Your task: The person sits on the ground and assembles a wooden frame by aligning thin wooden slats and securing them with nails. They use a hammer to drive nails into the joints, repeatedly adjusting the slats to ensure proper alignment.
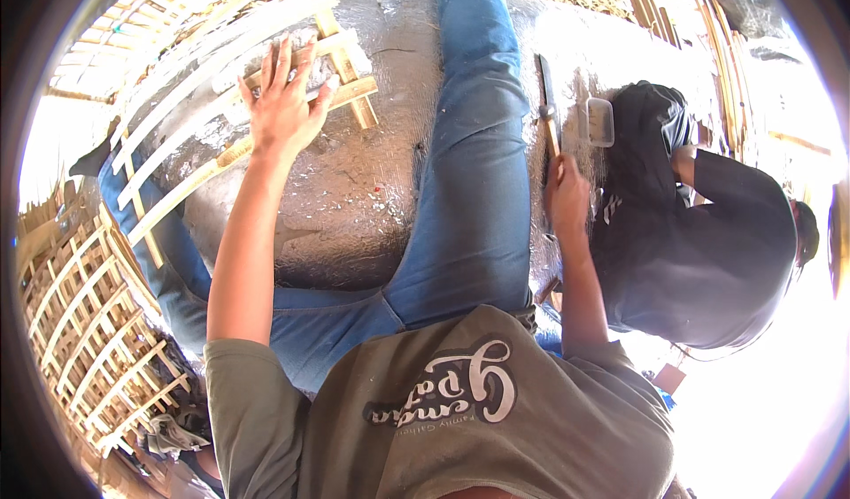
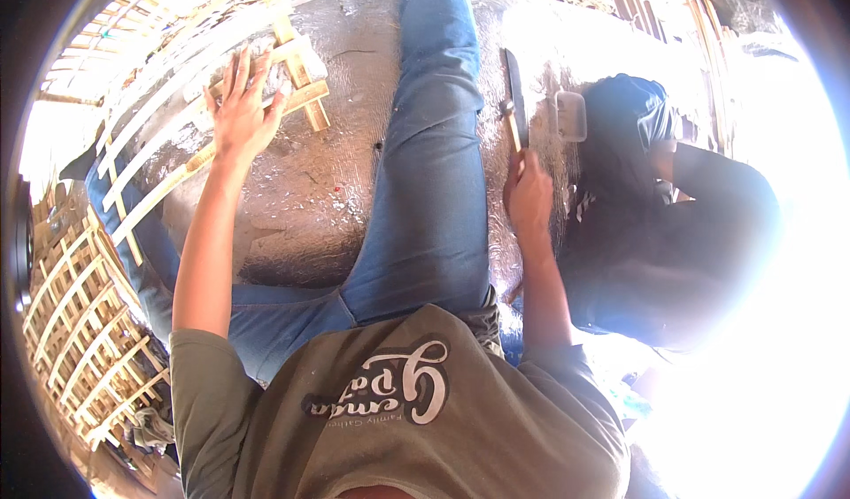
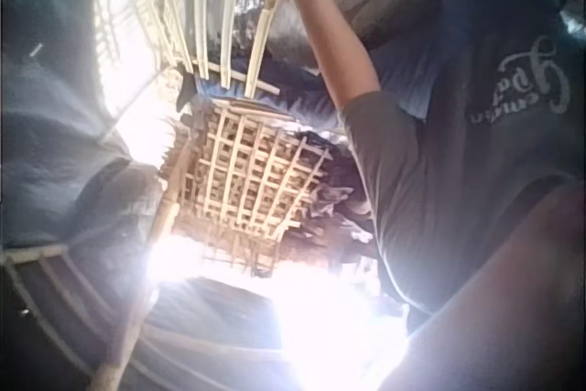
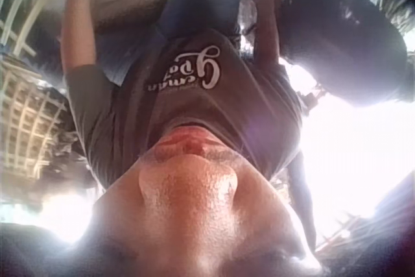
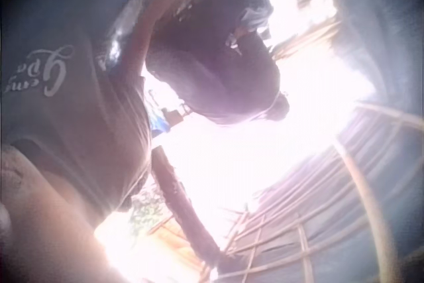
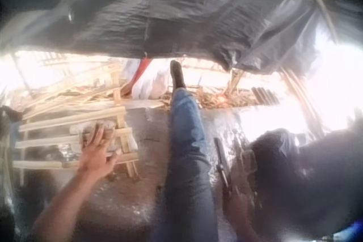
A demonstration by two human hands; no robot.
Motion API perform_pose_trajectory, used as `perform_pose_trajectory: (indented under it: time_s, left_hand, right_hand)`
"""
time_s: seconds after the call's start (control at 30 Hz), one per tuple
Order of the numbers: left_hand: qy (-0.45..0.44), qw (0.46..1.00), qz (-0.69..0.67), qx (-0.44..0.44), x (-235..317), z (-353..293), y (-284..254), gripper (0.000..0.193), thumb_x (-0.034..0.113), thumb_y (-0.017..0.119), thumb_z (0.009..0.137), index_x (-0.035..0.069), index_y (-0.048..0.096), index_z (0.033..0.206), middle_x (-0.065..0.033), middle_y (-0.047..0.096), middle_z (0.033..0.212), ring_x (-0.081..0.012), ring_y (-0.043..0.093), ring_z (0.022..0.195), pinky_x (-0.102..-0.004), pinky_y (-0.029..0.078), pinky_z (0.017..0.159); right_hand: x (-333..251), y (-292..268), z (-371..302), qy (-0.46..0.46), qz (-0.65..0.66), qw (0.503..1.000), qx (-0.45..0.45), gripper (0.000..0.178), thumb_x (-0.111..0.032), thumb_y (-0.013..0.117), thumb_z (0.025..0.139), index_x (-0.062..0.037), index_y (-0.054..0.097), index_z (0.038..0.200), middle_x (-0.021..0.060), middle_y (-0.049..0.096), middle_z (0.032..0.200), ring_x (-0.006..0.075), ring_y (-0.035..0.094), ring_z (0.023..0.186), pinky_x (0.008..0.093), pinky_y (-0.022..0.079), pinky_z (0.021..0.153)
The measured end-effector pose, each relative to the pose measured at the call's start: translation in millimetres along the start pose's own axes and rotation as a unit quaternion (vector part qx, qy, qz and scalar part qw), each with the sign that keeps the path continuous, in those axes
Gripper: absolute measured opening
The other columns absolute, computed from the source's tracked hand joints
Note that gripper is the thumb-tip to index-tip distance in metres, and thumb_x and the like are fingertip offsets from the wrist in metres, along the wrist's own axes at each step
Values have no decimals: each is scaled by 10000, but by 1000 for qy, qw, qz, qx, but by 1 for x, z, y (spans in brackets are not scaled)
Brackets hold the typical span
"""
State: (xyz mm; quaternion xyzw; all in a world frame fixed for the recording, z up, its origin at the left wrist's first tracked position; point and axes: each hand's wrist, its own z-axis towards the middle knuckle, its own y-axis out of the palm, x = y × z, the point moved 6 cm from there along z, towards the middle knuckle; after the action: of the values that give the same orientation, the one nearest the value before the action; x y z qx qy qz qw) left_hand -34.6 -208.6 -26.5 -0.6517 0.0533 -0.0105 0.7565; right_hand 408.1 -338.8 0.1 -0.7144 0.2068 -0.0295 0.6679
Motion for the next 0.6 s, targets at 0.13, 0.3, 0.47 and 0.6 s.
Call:
perform_pose_trajectory:
  time_s: [0.13,0.3,0.47,0.6]
  left_hand:
    - [11,1000,6,13,-1,1,2,634,632,322,1007,405,196,1586,-9,154,1680,-266,184,1535,-703,101,1181]
    - [11,1000,-4,28,-1,0,2,634,610,358,1006,403,205,1585,3,171,1676,-262,205,1530,-704,116,1180]
    - [-5,1000,-5,8,1,-1,-3,648,522,457,993,413,214,1584,40,158,1679,-228,193,1534,-666,101,1202]
    - [-1,1000,-14,3,3,2,-4,649,494,476,986,401,236,1582,11,186,1674,-245,201,1532,-677,96,1194]
  right_hand:
    - [9,29,-38,-33,-40,999,11,243,-266,595,973,-105,585,1154,172,699,965,424,688,807,518,542,658]
    - [3,20,-36,-51,-101,993,-16,329,-308,663,920,-124,618,1189,176,706,949,422,687,826,519,544,698]
    - [35,-33,34,-11,-36,997,67,298,-303,708,879,-109,674,1102,166,728,888,392,702,858,493,549,730]
    - [93,-48,108,-5,-104,991,85,234,-250,680,889,-118,689,1083,146,730,943,368,698,917,470,551,772]
